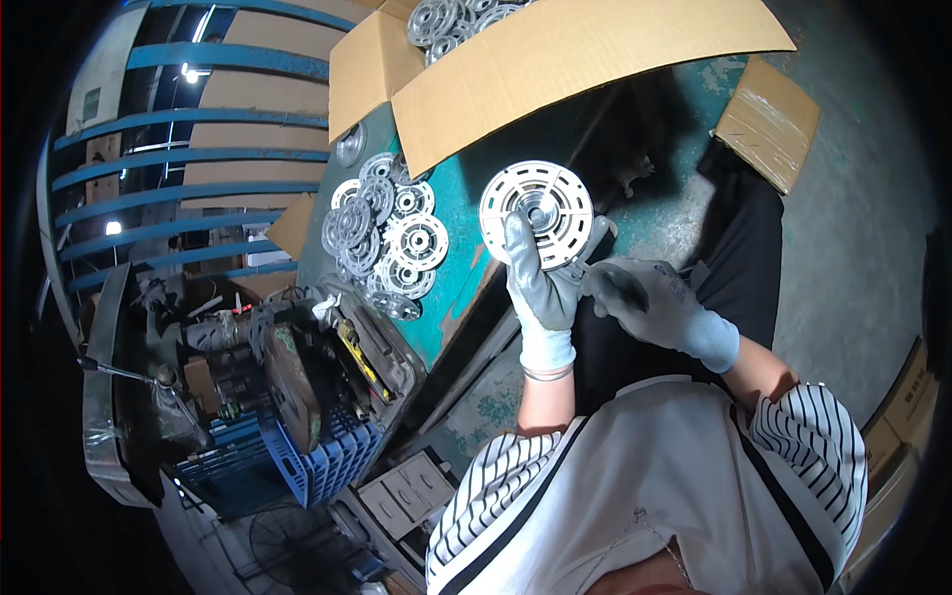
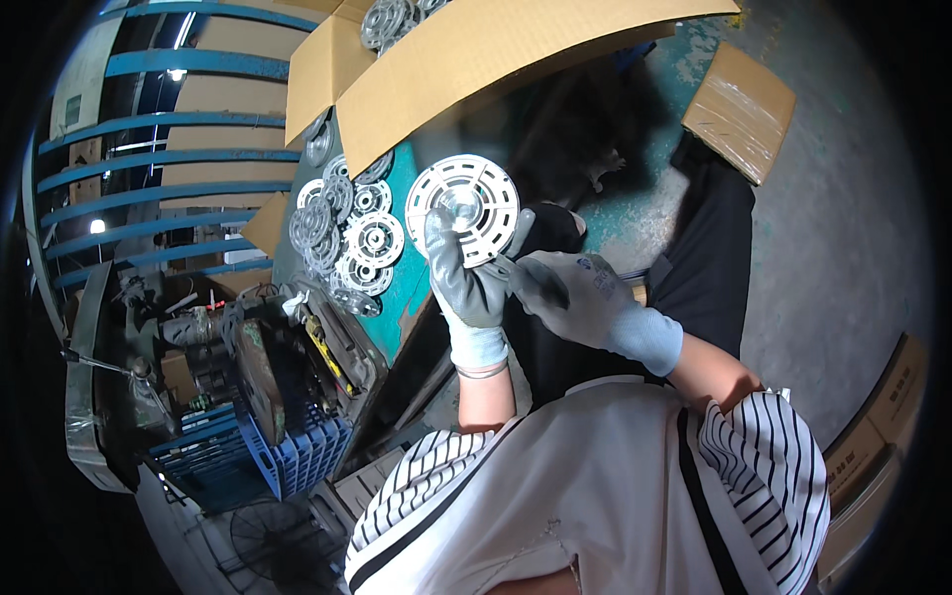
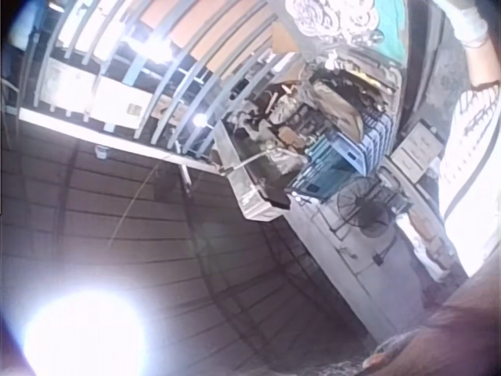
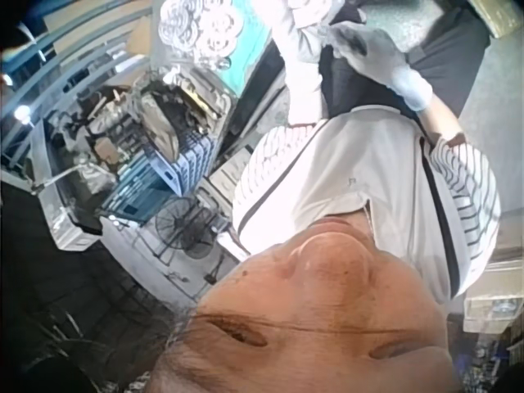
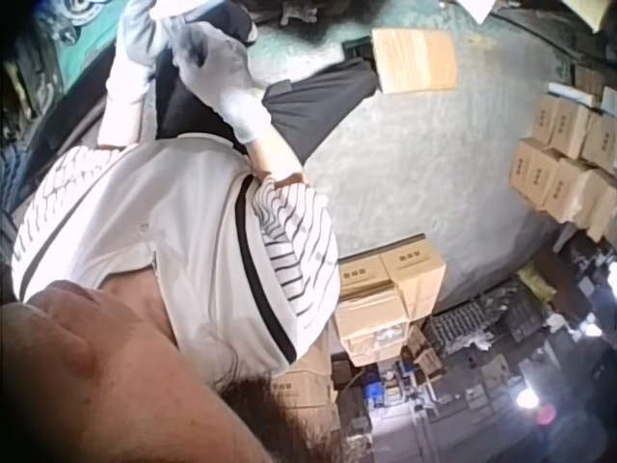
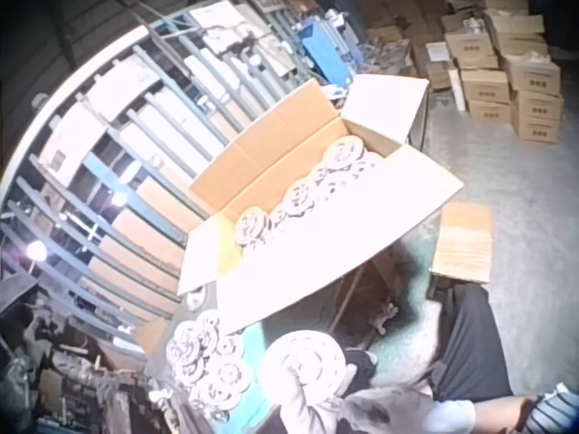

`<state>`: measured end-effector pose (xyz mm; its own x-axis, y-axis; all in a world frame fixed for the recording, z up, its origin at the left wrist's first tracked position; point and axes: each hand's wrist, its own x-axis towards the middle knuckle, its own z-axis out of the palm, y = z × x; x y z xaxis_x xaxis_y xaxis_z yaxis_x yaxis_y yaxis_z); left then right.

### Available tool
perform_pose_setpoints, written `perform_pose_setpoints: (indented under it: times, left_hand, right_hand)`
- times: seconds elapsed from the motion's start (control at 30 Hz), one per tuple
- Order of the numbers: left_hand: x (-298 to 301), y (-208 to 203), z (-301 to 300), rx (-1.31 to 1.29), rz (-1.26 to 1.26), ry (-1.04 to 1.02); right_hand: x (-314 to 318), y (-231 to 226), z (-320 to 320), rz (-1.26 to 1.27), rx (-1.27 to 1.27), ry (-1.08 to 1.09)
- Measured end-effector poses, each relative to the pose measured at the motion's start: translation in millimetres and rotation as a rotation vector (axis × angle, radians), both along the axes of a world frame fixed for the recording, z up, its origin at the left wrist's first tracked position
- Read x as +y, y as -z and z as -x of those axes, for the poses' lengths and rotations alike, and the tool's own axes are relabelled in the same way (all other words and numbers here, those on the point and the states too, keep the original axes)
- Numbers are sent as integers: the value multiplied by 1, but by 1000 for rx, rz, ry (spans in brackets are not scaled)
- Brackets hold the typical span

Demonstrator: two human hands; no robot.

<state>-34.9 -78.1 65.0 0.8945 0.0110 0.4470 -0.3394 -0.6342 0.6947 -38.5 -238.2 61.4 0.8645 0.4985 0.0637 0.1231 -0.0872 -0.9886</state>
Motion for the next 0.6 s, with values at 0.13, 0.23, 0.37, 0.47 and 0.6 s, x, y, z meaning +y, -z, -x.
perform_pose_setpoints:
  times: [0.13, 0.23, 0.37, 0.47, 0.6]
  left_hand:
    - [2, 12, 0, -98, -21, -59]
    - [1, 19, -1, -146, -29, -84]
    - [-2, 20, 0, -82, -30, -87]
    - [-10, 7, -3, -136, -180, -79]
    - [-19, 0, -5, 221, 1325, 127]
  right_hand:
    - [4, 7, 0, -20, -40, 50]
    - [4, 12, -2, 6, -118, 13]
    - [7, 17, 1, 187, -206, 96]
    - [8, 21, 2, 195, -217, 133]
    - [6, 31, 0, -35, -123, 137]
